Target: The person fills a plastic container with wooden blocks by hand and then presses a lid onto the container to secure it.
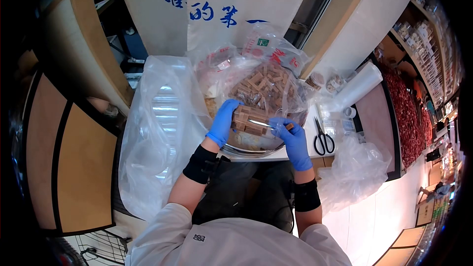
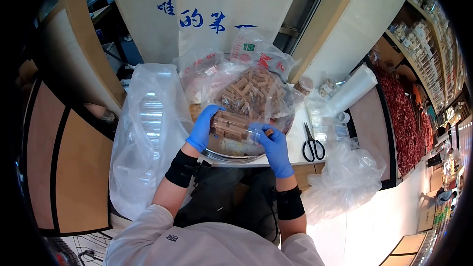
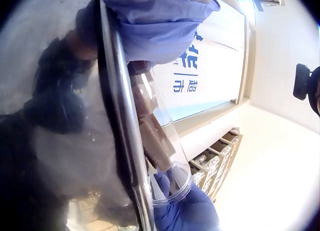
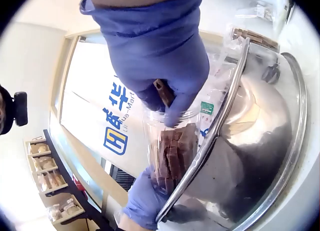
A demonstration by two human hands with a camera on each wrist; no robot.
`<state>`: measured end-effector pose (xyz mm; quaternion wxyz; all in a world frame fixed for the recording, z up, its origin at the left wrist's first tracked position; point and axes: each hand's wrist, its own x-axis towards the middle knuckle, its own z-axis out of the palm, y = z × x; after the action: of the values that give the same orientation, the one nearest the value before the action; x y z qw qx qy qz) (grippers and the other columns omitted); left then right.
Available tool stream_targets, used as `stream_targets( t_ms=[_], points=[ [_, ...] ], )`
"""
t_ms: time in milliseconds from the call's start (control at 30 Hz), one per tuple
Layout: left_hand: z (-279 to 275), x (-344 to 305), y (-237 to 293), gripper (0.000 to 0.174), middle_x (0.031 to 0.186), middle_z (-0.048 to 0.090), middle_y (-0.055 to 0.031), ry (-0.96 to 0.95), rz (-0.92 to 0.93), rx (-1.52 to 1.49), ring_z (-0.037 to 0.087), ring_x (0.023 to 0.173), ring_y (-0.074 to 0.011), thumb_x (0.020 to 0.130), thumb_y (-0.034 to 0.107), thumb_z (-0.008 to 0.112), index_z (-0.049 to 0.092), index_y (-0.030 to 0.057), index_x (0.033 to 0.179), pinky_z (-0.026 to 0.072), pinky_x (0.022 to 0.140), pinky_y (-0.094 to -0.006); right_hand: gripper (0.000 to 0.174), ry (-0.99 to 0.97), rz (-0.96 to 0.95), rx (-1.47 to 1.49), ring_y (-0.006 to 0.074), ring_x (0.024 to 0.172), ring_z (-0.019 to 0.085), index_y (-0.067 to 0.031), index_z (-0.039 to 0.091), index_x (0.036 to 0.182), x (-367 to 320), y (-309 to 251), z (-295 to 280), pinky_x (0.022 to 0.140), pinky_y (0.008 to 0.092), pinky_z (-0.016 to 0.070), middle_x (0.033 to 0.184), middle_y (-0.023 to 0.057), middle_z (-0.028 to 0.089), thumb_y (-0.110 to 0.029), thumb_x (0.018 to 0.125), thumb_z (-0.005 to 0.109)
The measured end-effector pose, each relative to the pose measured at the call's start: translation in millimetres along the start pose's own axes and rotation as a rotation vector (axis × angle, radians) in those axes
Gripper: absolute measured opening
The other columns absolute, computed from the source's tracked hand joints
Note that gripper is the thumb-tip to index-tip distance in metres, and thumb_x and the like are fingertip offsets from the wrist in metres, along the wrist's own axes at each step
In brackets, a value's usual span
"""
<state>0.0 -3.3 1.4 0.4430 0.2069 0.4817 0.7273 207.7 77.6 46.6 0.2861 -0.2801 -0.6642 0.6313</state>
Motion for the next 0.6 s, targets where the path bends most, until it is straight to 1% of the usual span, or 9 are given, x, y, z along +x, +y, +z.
stream_targets(
  t_ms=[67,133,200,267,333,367,433,567,600],
  points=[
    [-3,6,-6,0.028,0.084,0.061,0.0005,0.002,0.03,0.019,0.057,0.069,-0.0105,0.086,0.039,0.048,0.063,0.0161,0.093,0.0428,0.05,-0.0256,0.024,-0.014,-0.024,0.035,0.0099,0.083,0.056,-0.0016,0.062,0.11,-1,-2,2,0.076,0.0241,0.0454,0.095,0.0019,0.064,-0.009,0.087,0.058],
    [-1,5,-4,0.028,0.083,0.061,0.0004,0.001,0.058,0.041,0.057,0.069,-0.0106,0.086,0.039,0.048,0.063,0.0162,0.093,0.0426,0.049,-0.0258,0.028,-0.126,0.021,0.172,0.0115,0.088,0.058,-0.0005,0.058,0.115,-4,-4,2,0.078,0.0257,0.0467,0.101,0.0044,0.064,-0.012,0.09,0.055],
    [1,1,1,0.029,0.084,0.061,0.0009,0.005,-0.009,0.036,0.057,0.068,-0.0104,0.085,0.04,0.048,0.063,0.0164,0.093,0.0419,0.049,-0.0253,0.028,-0.119,0.007,0.157,0.0126,0.091,0.058,0.0001,0.057,0.116,-6,-8,0,0.081,0.0271,0.0472,0.104,0.0054,0.064,-0.013,0.091,0.055],
    [3,-2,5,0.029,0.084,0.061,0.0012,0.008,-0.018,0.019,0.057,0.068,-0.0103,0.085,0.04,0.048,0.063,0.0166,0.093,0.0418,0.049,-0.0252,0.029,-0.118,-0.006,0.143,0.0137,0.093,0.059,0.0006,0.056,0.116,-4,-3,-3,0.083,0.0285,0.0476,0.107,0.0065,0.063,-0.015,0.092,0.054],
    [3,-3,6,0.028,0.084,0.061,0.0015,0.01,-0.027,0.002,0.057,0.068,-0.0102,0.085,0.04,0.049,0.063,0.0168,0.094,0.0417,0.049,-0.0251,0.026,-0.019,-0.036,0.162,0.017,0.101,0.059,0.0012,0.057,0.113,-2,7,-6,0.09,0.0307,0.0466,0.111,0.0093,0.062,-0.015,0.092,0.054],
    [3,-2,5,0.028,0.084,0.061,0.0017,0.011,-0.04,0.013,0.057,0.068,-0.0101,0.085,0.039,0.048,0.063,0.0168,0.094,0.0415,0.049,-0.0248,0.026,-0.019,-0.036,0.162,0.017,0.101,0.059,0.0012,0.057,0.113,-3,10,-8,0.09,0.0307,0.0466,0.111,0.0093,0.062,-0.015,0.092,0.054],
    [1,-2,5,0.029,0.085,0.061,0.002,0.009,-0.055,0.028,0.057,0.068,-0.01,0.086,0.039,0.048,0.063,0.0168,0.095,0.0414,0.049,-0.0245,0.024,-0.167,0.012,0.146,0.0166,0.094,0.06,0.0011,0.058,0.11,-10,-6,2,0.086,0.0305,0.0484,0.106,0.0092,0.063,-0.015,0.092,0.054],
    [2,-2,4,0.029,0.088,0.061,0.0019,-0.018,0.005,0.039,0.058,0.07,-0.0099,0.087,0.038,0.045,0.063,0.0167,0.097,0.0433,0.051,-0.0248,0.025,-0.112,-0.003,0.118,0.0155,0.088,0.06,0.001,0.058,0.108,-7,-3,-7,0.083,0.0297,0.0484,0.1,0.008,0.063,-0.019,0.095,0.051],
    [2,-2,4,0.03,0.089,0.061,0.0017,-0.013,0.012,0.024,0.058,0.071,-0.01,0.087,0.038,0.045,0.062,0.0165,0.097,0.0439,0.052,-0.0247,0.026,-0.006,-0.024,0.103,0.014,0.086,0.059,0.0006,0.058,0.108,-7,-1,-9,0.081,0.0282,0.0477,0.098,0.0074,0.063,-0.021,0.096,0.049]
  ],
)
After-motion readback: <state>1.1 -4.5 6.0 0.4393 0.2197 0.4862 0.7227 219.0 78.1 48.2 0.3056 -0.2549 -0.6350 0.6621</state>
